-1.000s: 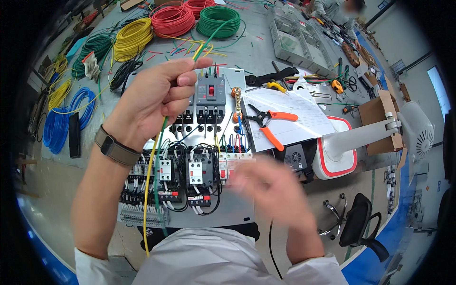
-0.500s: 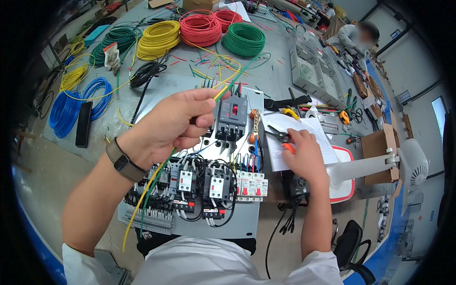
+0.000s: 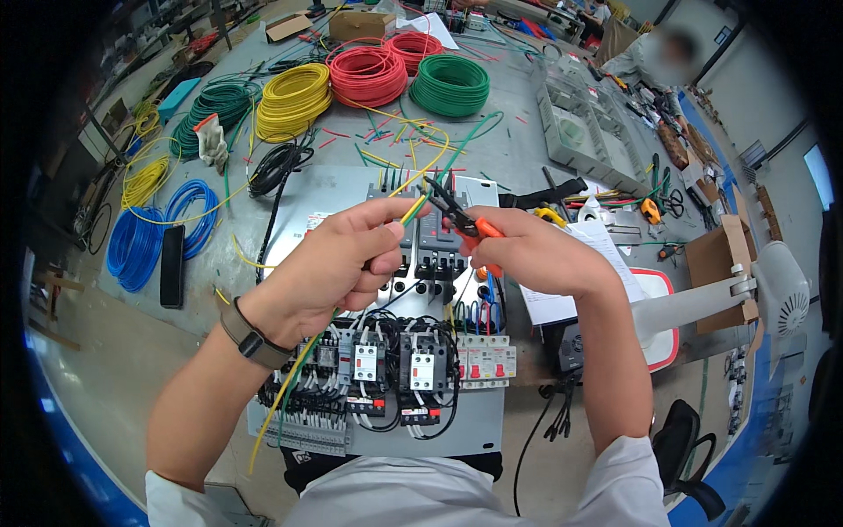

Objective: The person assembles an electrical control panel by stripping and connecting colored wires to circuit breakers and terminal blocks. They use wire strippers and pliers to prepare and secure the connections on a metal panel.

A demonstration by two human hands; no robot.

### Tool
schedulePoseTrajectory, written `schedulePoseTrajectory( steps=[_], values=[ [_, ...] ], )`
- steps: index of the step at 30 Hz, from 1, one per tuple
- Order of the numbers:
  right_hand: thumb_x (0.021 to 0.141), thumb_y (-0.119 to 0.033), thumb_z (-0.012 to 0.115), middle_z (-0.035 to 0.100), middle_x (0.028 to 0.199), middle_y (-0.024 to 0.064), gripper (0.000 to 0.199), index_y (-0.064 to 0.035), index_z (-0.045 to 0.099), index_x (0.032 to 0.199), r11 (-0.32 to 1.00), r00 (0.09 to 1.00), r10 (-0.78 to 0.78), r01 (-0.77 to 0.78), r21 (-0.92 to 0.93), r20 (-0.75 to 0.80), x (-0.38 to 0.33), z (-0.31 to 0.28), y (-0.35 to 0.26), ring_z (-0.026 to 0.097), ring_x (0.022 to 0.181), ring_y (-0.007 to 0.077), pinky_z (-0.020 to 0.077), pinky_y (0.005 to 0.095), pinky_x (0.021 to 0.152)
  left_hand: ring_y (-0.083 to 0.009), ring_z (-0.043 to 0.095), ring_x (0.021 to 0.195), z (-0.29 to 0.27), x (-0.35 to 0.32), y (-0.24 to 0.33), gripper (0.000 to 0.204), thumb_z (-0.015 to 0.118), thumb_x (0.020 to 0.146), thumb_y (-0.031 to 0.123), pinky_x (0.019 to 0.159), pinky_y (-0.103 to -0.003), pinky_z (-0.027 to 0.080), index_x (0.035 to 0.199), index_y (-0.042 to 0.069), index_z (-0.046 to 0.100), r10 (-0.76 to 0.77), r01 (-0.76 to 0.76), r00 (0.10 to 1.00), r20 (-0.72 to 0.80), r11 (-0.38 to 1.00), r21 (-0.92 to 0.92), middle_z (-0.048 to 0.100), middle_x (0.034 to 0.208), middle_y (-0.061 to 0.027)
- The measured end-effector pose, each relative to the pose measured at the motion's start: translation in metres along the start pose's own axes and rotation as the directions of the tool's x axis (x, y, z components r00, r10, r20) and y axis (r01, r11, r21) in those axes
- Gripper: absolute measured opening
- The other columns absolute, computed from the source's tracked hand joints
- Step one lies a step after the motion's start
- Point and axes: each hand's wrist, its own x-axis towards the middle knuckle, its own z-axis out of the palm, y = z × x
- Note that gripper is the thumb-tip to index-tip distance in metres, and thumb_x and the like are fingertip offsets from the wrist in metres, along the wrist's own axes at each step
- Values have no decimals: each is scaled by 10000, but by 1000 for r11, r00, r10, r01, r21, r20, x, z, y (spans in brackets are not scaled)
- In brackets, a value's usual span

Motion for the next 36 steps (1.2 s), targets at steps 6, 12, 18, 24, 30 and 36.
schedulePoseTrajectory(
  steps=[6, 12, 18, 24, 30, 36],
  values=[
    [894, -167, 599, 563, 824, 13, 148, -37, 601, 964, 999, 998, -23, 25, -41, 56, 12, 3, -14, 526, 773, 136, 441, 315, 716, 1, 296, 528, -3, -1, 0, 380, 476, 1111, 164, 415, -185, 214, 1487, 139, 530, -25, 26, 999, -25, 999, 46, 395, 711, 88],
    [891, -169, 580, 556, 795, 6, 145, -42, 601, 957, 996, 997, -16, 22, -90, 71, 16, 6, -22, 514, 735, 130, 428, 315, 655, 1, 290, 533, -7, -4, 1, 369, 471, 1112, 157, 416, -187, 211, 1475, 126, 530, -21, 22, 1000, -21, 997, 76, 372, 700, 88],
    [882, -158, 576, 547, 794, 1, 128, -46, 576, 944, 994, 992, -35, 47, -95, 122, 22, 9, -21, 490, 715, 125, 416, 324, 629, 0, 279, 528, -11, -4, -4, 358, 475, 1113, 163, 415, -179, 215, 1464, 116, 530, -41, 43, 998, -37, 997, 59, 376, 710, 89],
    [904, -146, 582, 552, 791, 9, 186, -30, 617, 1045, 995, 994, -64, 71, -67, 93, 28, 14, -13, 511, 708, 126, 425, 319, 624, 1, 275, 529, -11, -3, -5, 345, 474, 1115, 167, 417, -180, 214, 1450, 114, 536, -29, 31, 999, -27, 998, 58, 375, 716, 91],
    [1007, -237, 598, 677, 909, 166, 303, -5, 664, 1189, 988, 983, -151, 150, -24, -101, 28, 38, -4, 650, 830, 275, 505, 409, 771, 8, 297, 519, -10, -2, -1, 347, 474, 1110, 177, 406, -181, 213, 1445, 99, 525, -26, 29, 999, -35, 996, 88, 396, 718, 94],
    [980, -267, 650, 677, 898, 162, 328, 31, 646, 1115, 997, 951, -52, 67, 39, -305, 39, 30, 30, 621, 812, 248, 502, 373, 778, 4, 296, 521, -22, -11, -1, 361, 468, 1107, 169, 409, -186, 237, 1453, 89, 535, -21, 24, 999, -47, 998, 60, 425, 736, 86]
  ],
)
